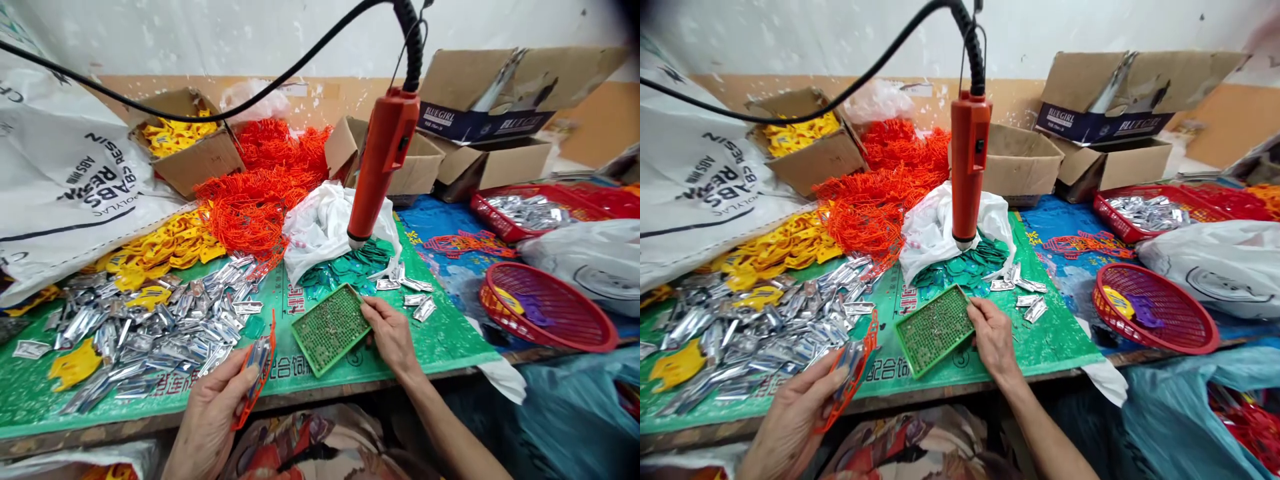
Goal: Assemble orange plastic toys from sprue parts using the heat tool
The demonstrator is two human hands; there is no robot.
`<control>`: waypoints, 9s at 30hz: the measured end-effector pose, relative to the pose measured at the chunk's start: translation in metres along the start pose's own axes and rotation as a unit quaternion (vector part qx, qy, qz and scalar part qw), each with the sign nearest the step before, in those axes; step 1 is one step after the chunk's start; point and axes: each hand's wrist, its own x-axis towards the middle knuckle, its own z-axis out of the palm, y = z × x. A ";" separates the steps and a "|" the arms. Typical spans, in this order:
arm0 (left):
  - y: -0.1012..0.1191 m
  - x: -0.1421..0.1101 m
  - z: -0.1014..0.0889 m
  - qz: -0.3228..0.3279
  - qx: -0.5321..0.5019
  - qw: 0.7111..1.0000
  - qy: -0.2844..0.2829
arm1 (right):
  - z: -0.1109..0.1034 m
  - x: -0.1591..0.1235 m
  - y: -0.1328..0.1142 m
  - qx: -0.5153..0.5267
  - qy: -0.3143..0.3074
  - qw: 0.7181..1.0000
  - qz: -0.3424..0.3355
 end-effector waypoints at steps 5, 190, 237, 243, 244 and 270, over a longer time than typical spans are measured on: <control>-0.001 0.001 0.001 0.011 0.001 1.000 -0.005 | 0.002 -0.001 0.001 0.012 0.009 1.000 0.003; -0.021 0.002 0.026 -0.069 0.000 0.984 -0.165 | 0.060 -0.041 -0.102 0.278 -0.310 0.885 -0.210; -0.021 0.001 0.026 -0.087 -0.019 0.983 -0.160 | 0.062 -0.038 -0.093 0.255 -0.294 0.894 -0.221; -0.020 0.002 0.025 -0.101 -0.034 0.981 -0.162 | 0.065 -0.040 -0.097 0.263 -0.295 0.892 -0.221; -0.020 0.003 0.024 -0.104 -0.035 0.980 -0.163 | 0.064 -0.039 -0.099 0.271 -0.299 0.888 -0.221; -0.009 0.008 0.040 -0.050 -0.047 0.993 -0.099 | 0.042 -0.005 -0.062 0.205 -0.145 0.947 -0.201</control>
